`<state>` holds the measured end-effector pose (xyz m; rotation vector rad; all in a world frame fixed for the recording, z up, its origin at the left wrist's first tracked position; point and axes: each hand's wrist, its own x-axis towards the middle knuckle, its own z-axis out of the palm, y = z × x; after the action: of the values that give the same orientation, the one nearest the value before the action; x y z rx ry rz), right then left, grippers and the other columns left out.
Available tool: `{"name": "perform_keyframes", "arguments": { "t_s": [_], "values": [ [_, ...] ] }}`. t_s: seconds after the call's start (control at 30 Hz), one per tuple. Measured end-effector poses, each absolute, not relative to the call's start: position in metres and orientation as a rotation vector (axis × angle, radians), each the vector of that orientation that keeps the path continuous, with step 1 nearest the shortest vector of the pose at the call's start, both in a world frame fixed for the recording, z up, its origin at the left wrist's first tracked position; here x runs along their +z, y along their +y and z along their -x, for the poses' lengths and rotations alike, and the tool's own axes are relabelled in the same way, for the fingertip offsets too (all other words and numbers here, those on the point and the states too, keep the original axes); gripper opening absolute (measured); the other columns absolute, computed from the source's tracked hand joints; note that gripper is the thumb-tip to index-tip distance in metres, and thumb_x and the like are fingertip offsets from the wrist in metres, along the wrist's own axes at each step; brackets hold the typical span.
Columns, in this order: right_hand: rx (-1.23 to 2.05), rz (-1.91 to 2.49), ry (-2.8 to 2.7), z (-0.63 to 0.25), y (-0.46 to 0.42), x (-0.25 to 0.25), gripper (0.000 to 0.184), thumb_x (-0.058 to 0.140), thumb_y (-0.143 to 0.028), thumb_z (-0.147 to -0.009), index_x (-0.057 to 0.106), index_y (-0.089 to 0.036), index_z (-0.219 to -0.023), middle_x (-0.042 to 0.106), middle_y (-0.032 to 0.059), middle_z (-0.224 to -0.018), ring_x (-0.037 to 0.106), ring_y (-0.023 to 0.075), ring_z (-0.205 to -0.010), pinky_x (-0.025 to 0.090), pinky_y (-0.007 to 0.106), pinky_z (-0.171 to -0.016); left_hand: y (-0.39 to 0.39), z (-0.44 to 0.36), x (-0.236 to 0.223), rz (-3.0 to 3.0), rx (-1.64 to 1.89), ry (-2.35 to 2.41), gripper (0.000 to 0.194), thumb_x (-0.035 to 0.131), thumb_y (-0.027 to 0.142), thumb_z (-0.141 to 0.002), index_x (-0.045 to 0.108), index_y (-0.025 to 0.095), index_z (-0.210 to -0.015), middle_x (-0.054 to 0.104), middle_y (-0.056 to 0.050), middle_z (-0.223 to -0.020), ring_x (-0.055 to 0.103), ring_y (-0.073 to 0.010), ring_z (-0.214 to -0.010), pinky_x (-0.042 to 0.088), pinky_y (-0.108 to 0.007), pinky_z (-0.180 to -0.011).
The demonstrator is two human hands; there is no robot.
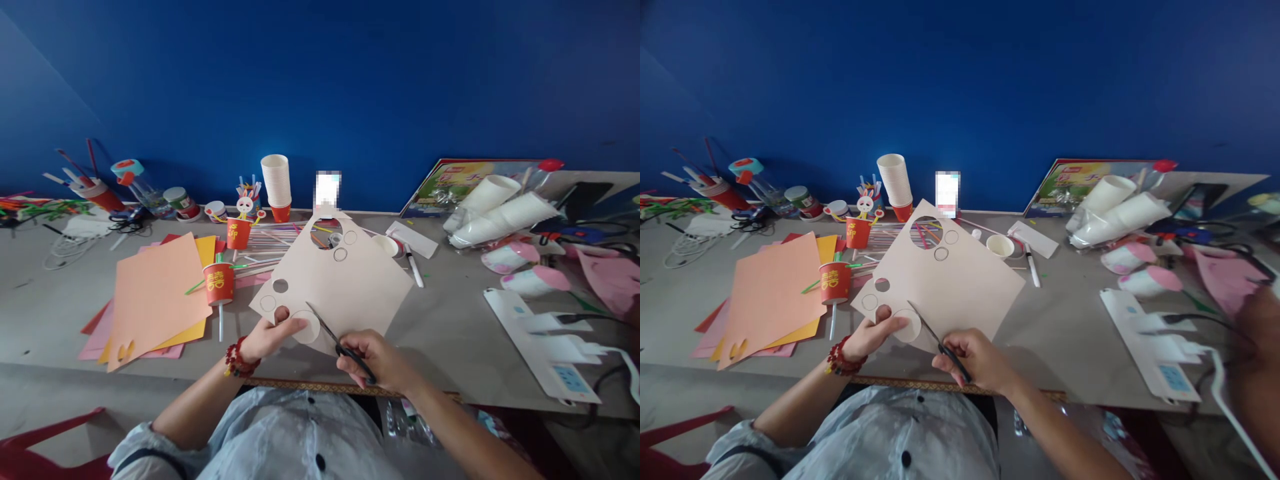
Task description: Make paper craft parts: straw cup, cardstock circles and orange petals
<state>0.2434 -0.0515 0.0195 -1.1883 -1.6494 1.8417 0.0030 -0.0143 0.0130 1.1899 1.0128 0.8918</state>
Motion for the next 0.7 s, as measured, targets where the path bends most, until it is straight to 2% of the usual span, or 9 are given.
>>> {"name": "perform_keyframes", "arguments": {
  "t_s": [0.17, 0.27, 0.37, 0.5, 0.7],
  "values": [
    [1.837, 1.228, -1.549, -0.237, -0.056, 0.022, 0.055, 0.072, -0.063, -0.076, 0.041, -0.021, -0.057, 0.045, -0.0073, -0.043, 0.038, 0.0072, -0.040, 0.026, 0.022, -0.042, -0.016, -0.007, 0.007, -1.043, 0.920, 1.012, 0.035, 0.082, 0.044, -0.067, 0.062, 0.015, -0.065, 0.068, -0.002, -0.068, 0.059, -0.0143, -0.064, 0.049, -0.024, -0.062],
    [1.803, 1.267, -1.424, -0.228, -0.061, 0.020, 0.056, 0.073, -0.066, -0.072, 0.043, -0.021, -0.058, 0.045, -0.0076, -0.044, 0.041, 0.0076, -0.040, 0.030, 0.022, -0.042, -0.022, -0.022, 0.000, -0.787, 1.127, 1.012, 0.043, 0.086, 0.048, -0.060, 0.058, 0.018, -0.072, 0.065, 0.002, -0.068, 0.057, -0.0103, -0.061, 0.047, -0.020, -0.060],
    [1.748, 1.279, -1.373, -0.218, -0.065, 0.014, 0.058, 0.069, -0.073, -0.070, 0.047, -0.020, -0.060, 0.048, -0.0064, -0.045, 0.042, 0.0080, -0.039, 0.031, 0.022, -0.042, -0.030, -0.039, -0.005, -0.620, 1.319, 1.039, 0.048, 0.086, 0.053, -0.058, 0.060, 0.018, -0.078, 0.066, 0.003, -0.072, 0.056, -0.0093, -0.063, 0.048, -0.020, -0.062],
    [1.752, 1.273, -1.377, -0.211, -0.068, 0.009, 0.057, 0.070, -0.072, -0.070, 0.046, -0.021, -0.061, 0.051, -0.0053, -0.045, 0.046, 0.0089, -0.040, 0.031, 0.022, -0.043, -0.035, -0.045, -0.008, -0.749, 1.321, 1.156, 0.047, 0.076, 0.062, -0.069, 0.064, 0.016, -0.072, 0.062, 0.001, -0.066, 0.049, -0.0091, -0.059, 0.043, -0.020, -0.057],
    [1.798, 1.103, -1.432, -0.214, -0.062, 0.021, 0.057, 0.063, -0.074, -0.075, 0.051, -0.019, -0.068, 0.058, -0.0019, -0.054, 0.050, 0.0105, -0.048, 0.036, 0.022, -0.048, -0.034, -0.035, -0.009, -0.978, 1.263, 1.122, 0.045, 0.068, 0.056, -0.080, 0.062, 0.016, -0.062, 0.052, 0.001, -0.062, 0.042, -0.0103, -0.059, 0.038, -0.021, -0.056]
  ]
}}
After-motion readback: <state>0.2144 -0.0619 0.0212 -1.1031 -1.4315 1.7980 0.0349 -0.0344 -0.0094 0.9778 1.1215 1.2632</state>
